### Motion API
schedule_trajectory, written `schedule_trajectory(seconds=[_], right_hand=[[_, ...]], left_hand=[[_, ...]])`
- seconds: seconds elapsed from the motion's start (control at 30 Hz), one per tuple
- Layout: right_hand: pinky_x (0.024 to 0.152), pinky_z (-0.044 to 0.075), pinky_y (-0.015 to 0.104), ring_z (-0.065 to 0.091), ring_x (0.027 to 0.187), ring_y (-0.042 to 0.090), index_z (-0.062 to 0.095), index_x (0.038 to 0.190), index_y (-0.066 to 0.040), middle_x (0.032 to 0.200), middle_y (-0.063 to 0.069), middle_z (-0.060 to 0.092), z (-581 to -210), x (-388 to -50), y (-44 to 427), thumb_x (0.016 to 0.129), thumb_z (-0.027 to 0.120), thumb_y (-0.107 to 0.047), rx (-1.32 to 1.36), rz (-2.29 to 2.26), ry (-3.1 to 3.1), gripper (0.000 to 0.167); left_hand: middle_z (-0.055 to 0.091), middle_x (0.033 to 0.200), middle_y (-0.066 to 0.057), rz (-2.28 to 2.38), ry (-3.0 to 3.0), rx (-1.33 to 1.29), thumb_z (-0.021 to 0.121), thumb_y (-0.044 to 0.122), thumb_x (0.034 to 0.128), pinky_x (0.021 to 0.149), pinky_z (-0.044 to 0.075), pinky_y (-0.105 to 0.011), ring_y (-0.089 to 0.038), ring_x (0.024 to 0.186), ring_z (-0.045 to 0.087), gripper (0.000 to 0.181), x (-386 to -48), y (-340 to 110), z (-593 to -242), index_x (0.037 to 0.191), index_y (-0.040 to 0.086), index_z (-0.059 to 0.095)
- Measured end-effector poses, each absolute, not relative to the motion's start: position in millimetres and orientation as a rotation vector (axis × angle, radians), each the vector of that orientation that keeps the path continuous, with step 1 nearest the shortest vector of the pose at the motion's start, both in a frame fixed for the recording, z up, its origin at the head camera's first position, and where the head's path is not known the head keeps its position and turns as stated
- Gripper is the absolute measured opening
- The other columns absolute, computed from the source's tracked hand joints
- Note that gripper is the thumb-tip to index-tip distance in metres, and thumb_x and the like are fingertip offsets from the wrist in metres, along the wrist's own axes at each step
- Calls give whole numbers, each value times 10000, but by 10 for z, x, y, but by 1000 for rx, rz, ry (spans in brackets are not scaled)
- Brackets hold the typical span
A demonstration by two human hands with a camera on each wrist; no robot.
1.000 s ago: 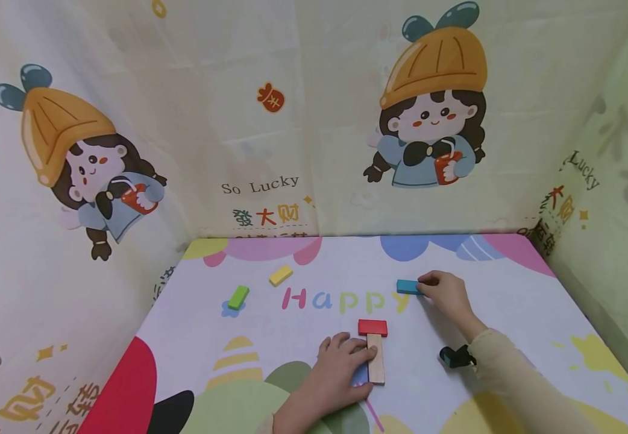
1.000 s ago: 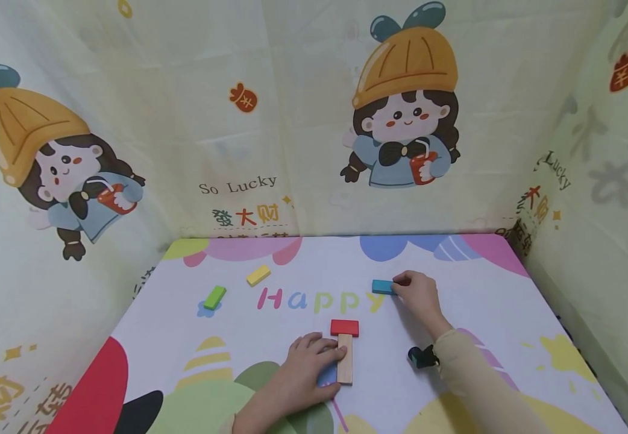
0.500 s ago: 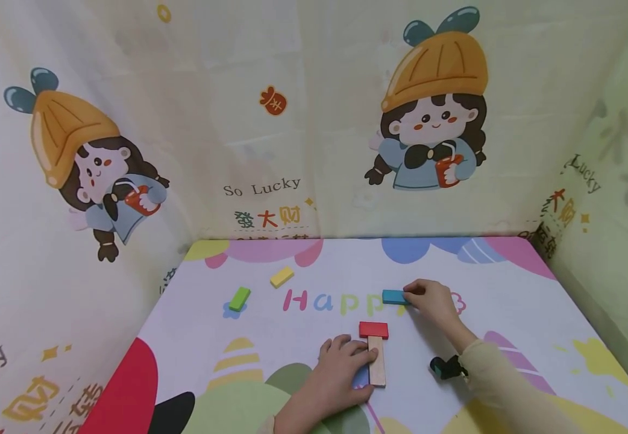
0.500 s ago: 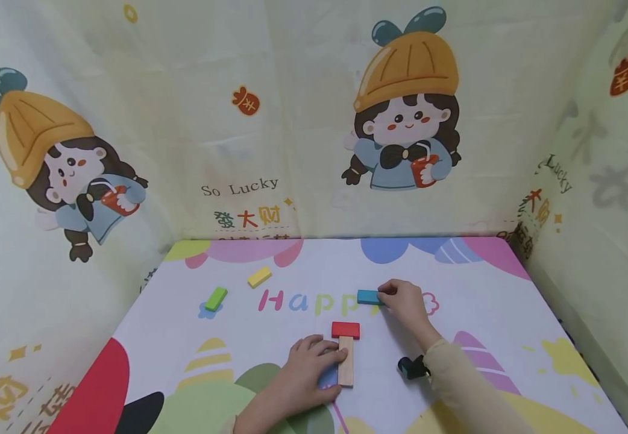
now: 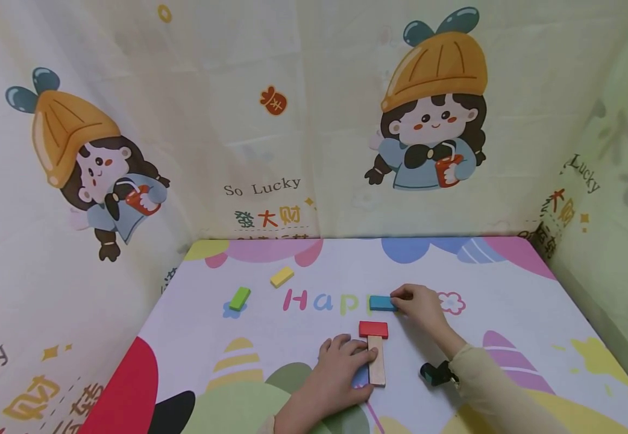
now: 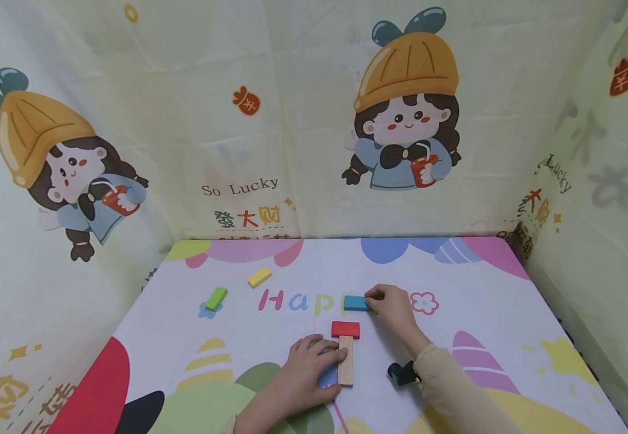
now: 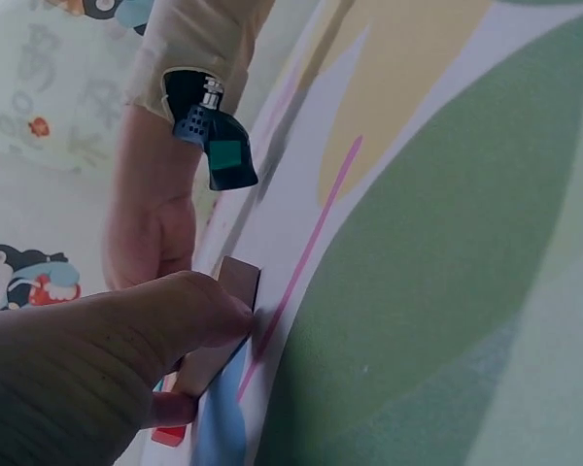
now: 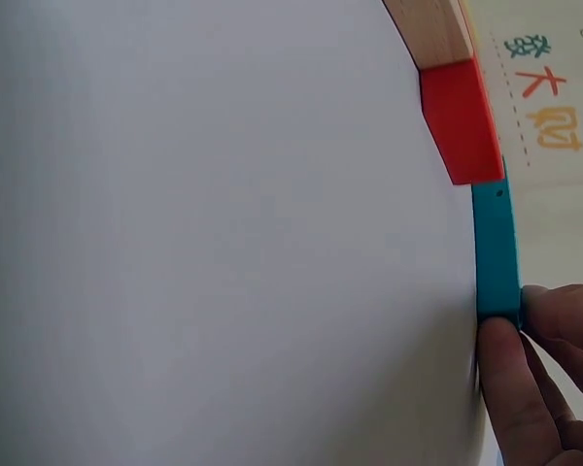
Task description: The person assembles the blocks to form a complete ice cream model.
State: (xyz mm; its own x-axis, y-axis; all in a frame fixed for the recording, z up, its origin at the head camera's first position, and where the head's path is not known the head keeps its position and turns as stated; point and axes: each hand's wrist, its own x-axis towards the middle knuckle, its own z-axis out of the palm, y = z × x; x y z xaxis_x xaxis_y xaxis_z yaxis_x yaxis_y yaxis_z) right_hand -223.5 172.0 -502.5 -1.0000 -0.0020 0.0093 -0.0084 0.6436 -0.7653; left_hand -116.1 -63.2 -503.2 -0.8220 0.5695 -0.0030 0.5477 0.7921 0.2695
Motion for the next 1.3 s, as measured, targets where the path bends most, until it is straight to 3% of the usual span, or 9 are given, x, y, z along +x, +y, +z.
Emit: schedule_trajectory(seconds=[0.33,0.57,1.07,1.3], right_hand=[[616,481,248,585,714,140,783,1014,-42,860,49,739,-5033,-2176,1624,929,741,-110,55,1350,-2835,117],[653,507,249,614,798,148,792,997,-79,957,63,769,-5040,-2140,1588,914,765,-131,73,1366,-2822,102],[635,508,276,615,779,148,781,956,-112,929,30,760,-5032,-2030,1514,902,781,-129,74,1377,-2865,57],[691,515,288,645,832,154,780,970,-115,947,23,762,-5033,-2016,1521,905,778,-136,91,1354,-2863,69]], left_hand=[[586,1438,73,400,2895,890,741,485,886,1053,416,-659,-308,1365,468,601,-1165,-623,-5046,1458,393,583],[590,1433,70,428,2905,893,743,471,890,1059,409,-665,-313,1362,470,592,-1160,-630,-5059,1455,385,588],[604,1407,50,443,2936,934,746,445,889,1041,412,-672,-324,1344,483,567,-1136,-647,-5052,1433,349,616],[607,1401,58,444,2943,936,745,447,890,1044,412,-669,-315,1345,483,564,-1133,-643,-5073,1432,356,615]])
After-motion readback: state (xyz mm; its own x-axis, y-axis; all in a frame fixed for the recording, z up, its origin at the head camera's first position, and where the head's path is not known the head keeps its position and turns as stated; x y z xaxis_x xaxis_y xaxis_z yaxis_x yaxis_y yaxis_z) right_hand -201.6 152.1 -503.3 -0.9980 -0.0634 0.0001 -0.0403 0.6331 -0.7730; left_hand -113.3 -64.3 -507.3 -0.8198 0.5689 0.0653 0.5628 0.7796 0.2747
